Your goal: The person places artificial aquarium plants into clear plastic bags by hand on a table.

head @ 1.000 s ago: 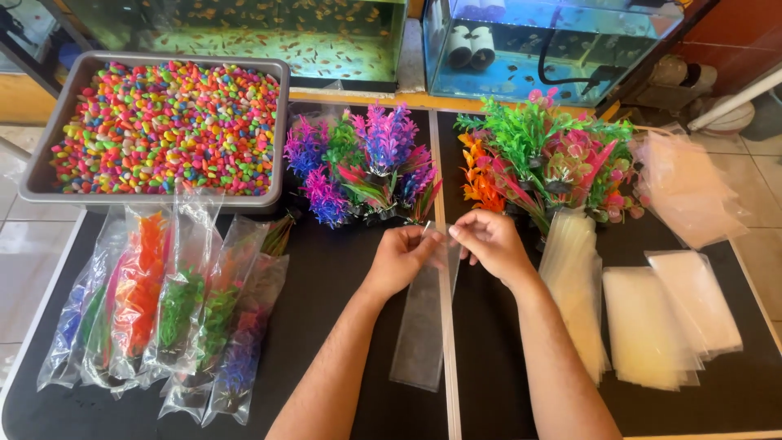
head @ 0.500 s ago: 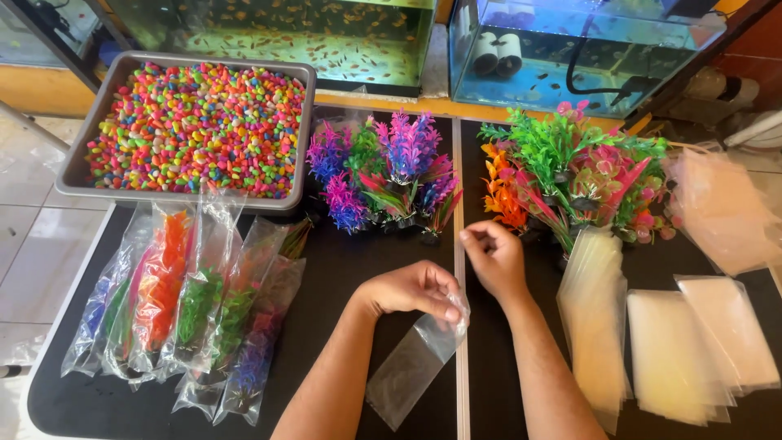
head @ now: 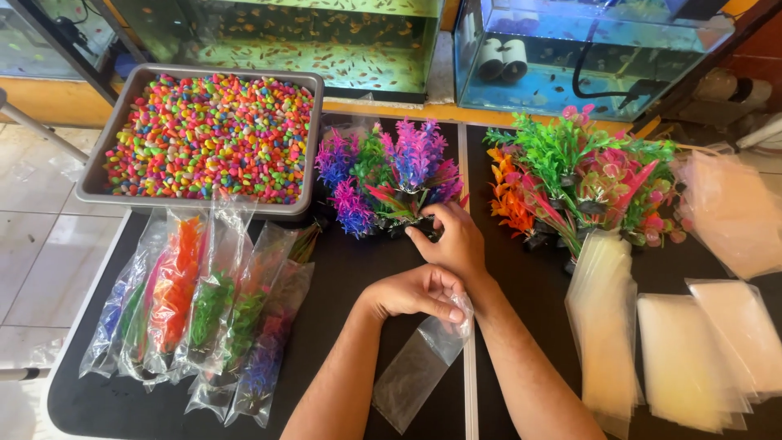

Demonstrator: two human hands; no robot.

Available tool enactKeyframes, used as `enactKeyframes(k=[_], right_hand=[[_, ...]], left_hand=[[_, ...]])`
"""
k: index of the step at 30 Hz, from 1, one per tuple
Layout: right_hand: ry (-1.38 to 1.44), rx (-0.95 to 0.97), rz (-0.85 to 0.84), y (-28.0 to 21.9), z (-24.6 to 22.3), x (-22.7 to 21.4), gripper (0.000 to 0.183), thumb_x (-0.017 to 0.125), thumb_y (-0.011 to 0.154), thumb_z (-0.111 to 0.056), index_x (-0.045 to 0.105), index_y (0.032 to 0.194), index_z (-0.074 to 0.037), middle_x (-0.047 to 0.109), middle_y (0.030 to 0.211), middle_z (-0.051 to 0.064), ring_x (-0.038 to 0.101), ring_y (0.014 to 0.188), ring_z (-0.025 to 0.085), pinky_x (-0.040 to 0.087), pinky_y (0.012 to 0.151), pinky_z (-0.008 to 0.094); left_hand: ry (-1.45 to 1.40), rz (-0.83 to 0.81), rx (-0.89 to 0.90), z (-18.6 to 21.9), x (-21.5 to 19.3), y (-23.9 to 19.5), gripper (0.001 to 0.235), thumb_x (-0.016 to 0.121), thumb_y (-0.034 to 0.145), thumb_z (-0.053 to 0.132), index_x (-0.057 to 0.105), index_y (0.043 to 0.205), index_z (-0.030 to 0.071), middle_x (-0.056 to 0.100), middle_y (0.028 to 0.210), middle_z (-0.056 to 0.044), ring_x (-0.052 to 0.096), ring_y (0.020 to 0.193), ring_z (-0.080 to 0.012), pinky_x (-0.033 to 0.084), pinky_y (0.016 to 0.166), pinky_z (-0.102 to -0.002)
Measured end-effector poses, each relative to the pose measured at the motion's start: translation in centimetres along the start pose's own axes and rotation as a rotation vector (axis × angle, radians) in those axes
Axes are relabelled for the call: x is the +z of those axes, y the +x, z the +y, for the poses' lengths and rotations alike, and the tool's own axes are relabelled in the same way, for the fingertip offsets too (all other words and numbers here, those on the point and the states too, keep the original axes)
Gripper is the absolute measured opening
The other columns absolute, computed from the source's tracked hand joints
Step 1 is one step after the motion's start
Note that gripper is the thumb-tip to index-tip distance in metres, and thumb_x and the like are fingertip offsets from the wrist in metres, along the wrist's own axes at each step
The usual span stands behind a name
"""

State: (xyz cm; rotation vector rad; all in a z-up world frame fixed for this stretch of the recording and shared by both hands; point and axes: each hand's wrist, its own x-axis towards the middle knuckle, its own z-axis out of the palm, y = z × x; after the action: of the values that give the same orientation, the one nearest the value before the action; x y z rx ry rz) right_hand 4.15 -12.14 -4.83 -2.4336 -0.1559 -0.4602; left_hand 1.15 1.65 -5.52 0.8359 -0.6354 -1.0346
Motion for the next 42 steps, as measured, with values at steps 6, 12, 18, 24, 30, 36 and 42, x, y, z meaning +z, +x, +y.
enactKeyframes(k=[6, 12, 18, 24, 30, 36, 42], right_hand=[[0.062, 0.104, -0.062, 0.4, -0.2, -1.2, 0.028, 0.085, 0.074, -0.033, 0.071, 0.096, -0.023, 0.06, 0.077, 0.002, 0.067, 0.076, 0.027, 0.055, 0.071, 0.041], [0.336, -0.213, 0.056, 3.0, -5.2, -4.7, 0.011, 0.083, 0.082, -0.021, 0.076, 0.089, -0.021, 0.059, 0.055, -0.002, 0.057, 0.048, 0.015, 0.048, 0.049, 0.025], [-0.049, -0.284, -0.454, 6.0, -13.6, -5.0, 0.053, 0.074, 0.085, -0.033, 0.062, 0.133, -0.014, 0.076, 0.109, 0.02, 0.072, 0.104, 0.042, 0.056, 0.087, 0.056], [-0.134, -0.317, -0.458, 6.2, -14.1, -2.7, 0.014, 0.074, 0.084, -0.022, 0.061, 0.081, -0.016, 0.066, 0.081, 0.005, 0.072, 0.079, 0.035, 0.058, 0.07, 0.047], [-0.057, -0.407, -0.43, 5.1, -12.3, -2.0, 0.023, 0.067, 0.088, -0.021, 0.05, 0.075, -0.015, 0.059, 0.076, 0.005, 0.069, 0.079, 0.037, 0.055, 0.065, 0.048], [0.229, -0.35, -0.39, 4.4, -11.9, -5.7, 0.009, 0.055, 0.099, -0.01, 0.047, 0.098, -0.008, 0.064, 0.08, 0.026, 0.067, 0.079, 0.054, 0.051, 0.058, 0.062], [1.131, 0.14, -0.23, 3.2, -3.6, -9.4, 0.031, 0.058, 0.103, -0.035, 0.049, 0.118, -0.009, 0.066, 0.097, 0.012, 0.074, 0.079, 0.027, 0.065, 0.054, 0.033]], left_hand=[[-0.008, -0.014, 0.0, -0.3, 0.2, 0.0, 0.025, 0.085, 0.084, 0.005, 0.071, 0.102, -0.006, 0.075, 0.092, -0.017, 0.075, 0.086, -0.0244, 0.063, 0.074, -0.046], [0.071, -0.061, -0.018, -0.9, -0.1, -0.1, 0.027, 0.085, 0.083, 0.006, 0.072, 0.104, -0.004, 0.075, 0.094, -0.018, 0.075, 0.088, -0.0259, 0.063, 0.075, -0.044], [0.04, -0.014, -0.014, 1.7, 1.8, -0.3, 0.031, 0.085, 0.083, 0.005, 0.071, 0.11, -0.002, 0.075, 0.097, -0.015, 0.075, 0.09, -0.0278, 0.063, 0.072, -0.047], [0.041, 0.135, -0.062, -3.4, -1.3, -0.1, 0.049, 0.084, 0.078, -0.004, 0.067, 0.124, -0.005, 0.071, 0.111, -0.025, 0.07, 0.099, -0.0414, 0.059, 0.077, -0.061], [0.245, 0.205, -0.032, -4.1, -2.2, -0.2, 0.056, 0.088, 0.074, 0.004, 0.069, 0.127, 0.0, 0.071, 0.12, -0.018, 0.067, 0.111, -0.035, 0.056, 0.092, -0.059], [0.028, 0.057, -0.076, 0.1, 0.9, 0.2, 0.04, 0.079, 0.089, 0.011, 0.065, 0.124, -0.001, 0.073, 0.105, -0.022, 0.073, 0.089, -0.04, 0.061, 0.071, -0.057], [-0.158, 0.234, 0.065, -1.1, -0.3, 1.2, 0.021, 0.072, 0.094, 0.004, 0.063, 0.11, -0.006, 0.073, 0.094, -0.022, 0.075, 0.079, -0.0366, 0.064, 0.061, -0.05]])
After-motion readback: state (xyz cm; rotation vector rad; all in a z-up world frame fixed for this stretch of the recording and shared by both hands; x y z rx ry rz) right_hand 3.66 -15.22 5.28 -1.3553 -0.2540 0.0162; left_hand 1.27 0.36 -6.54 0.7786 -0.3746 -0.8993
